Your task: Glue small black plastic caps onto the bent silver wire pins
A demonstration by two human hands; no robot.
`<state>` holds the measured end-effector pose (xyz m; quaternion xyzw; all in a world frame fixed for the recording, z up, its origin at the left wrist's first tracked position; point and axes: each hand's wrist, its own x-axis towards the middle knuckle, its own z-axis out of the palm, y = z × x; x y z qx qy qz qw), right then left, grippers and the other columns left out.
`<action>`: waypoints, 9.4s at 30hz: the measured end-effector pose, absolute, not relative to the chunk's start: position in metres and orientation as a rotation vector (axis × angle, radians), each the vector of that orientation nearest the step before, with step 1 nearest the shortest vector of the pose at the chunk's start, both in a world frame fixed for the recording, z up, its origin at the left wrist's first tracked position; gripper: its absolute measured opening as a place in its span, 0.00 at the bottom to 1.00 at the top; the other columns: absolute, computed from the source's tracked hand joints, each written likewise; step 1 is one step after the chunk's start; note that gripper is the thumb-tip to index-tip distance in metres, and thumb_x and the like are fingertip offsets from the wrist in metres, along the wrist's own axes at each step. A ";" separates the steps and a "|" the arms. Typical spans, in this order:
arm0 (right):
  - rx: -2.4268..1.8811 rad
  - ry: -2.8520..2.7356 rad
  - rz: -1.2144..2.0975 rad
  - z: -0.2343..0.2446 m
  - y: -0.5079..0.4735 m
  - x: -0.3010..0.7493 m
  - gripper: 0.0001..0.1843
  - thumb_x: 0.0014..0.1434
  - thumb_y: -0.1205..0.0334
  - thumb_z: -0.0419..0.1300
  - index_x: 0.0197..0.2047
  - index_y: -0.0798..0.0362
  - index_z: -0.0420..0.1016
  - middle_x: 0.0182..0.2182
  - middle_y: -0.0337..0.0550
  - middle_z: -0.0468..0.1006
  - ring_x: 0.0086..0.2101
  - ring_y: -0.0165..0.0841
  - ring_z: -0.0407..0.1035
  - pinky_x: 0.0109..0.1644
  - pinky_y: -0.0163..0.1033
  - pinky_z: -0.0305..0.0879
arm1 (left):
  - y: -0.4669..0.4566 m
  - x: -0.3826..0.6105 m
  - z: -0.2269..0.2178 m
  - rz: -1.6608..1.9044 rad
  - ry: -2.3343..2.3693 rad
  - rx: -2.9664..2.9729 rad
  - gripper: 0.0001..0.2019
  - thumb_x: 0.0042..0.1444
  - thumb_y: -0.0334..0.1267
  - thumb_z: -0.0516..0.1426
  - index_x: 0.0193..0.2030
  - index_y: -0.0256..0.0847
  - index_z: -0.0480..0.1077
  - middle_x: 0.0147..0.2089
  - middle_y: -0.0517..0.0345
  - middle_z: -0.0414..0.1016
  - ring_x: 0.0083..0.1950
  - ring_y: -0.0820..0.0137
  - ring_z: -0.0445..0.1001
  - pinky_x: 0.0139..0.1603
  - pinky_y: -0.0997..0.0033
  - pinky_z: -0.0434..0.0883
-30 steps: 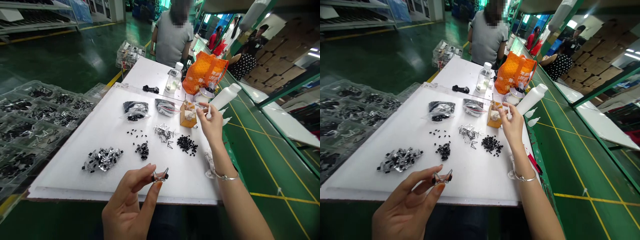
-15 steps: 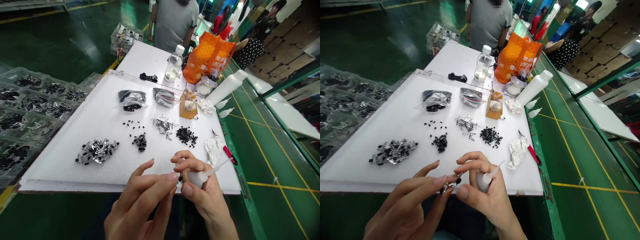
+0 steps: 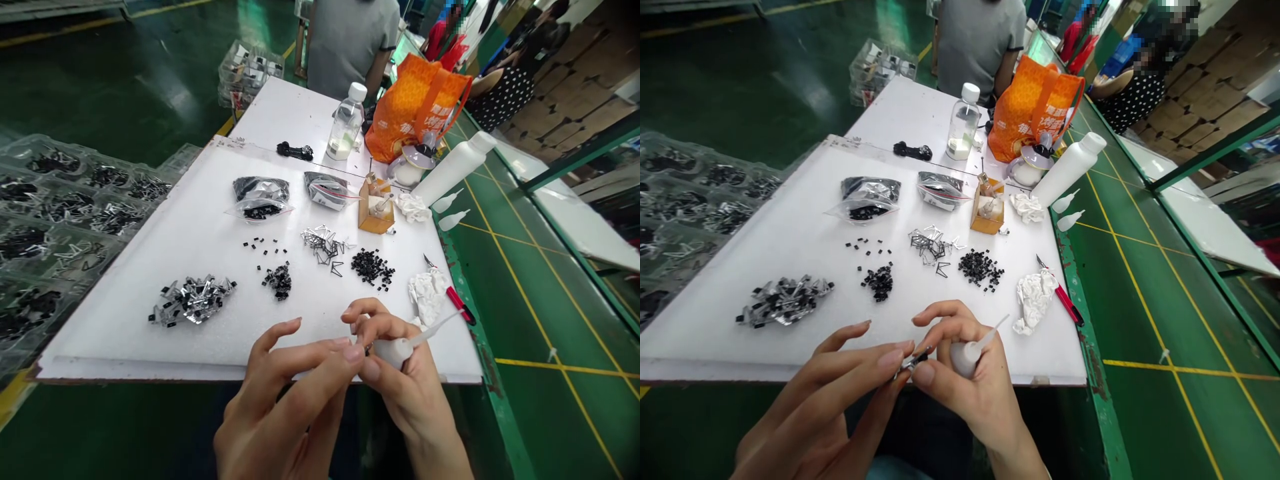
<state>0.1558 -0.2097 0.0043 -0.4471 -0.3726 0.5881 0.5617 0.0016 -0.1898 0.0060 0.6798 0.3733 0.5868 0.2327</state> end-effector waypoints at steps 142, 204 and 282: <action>-1.186 -0.990 0.115 0.018 -0.216 0.147 0.25 0.68 0.37 0.55 0.35 0.44 0.86 0.18 0.33 0.73 0.20 0.32 0.59 0.49 0.49 0.57 | -0.183 -0.008 0.016 1.034 1.166 1.336 0.15 0.58 0.36 0.68 0.49 0.62 0.80 0.35 0.71 0.83 0.41 0.69 0.80 0.57 0.64 0.72; -1.158 -0.869 0.251 -0.001 -0.226 0.148 0.26 0.67 0.38 0.55 0.36 0.48 0.85 0.19 0.36 0.72 0.32 0.38 0.67 0.68 0.50 0.50 | -0.187 -0.007 0.011 1.155 1.154 1.415 0.21 0.56 0.29 0.67 0.50 0.64 0.79 0.34 0.76 0.82 0.40 0.72 0.83 0.67 0.60 0.67; -1.716 -1.377 0.943 -0.021 -0.156 0.166 0.07 0.64 0.57 0.58 0.45 0.48 0.69 0.43 0.43 0.82 0.44 0.38 0.76 0.46 0.44 0.68 | -0.198 -0.015 0.011 1.077 1.115 1.263 0.17 0.58 0.28 0.64 0.48 0.56 0.82 0.36 0.65 0.83 0.39 0.71 0.81 0.43 0.76 0.78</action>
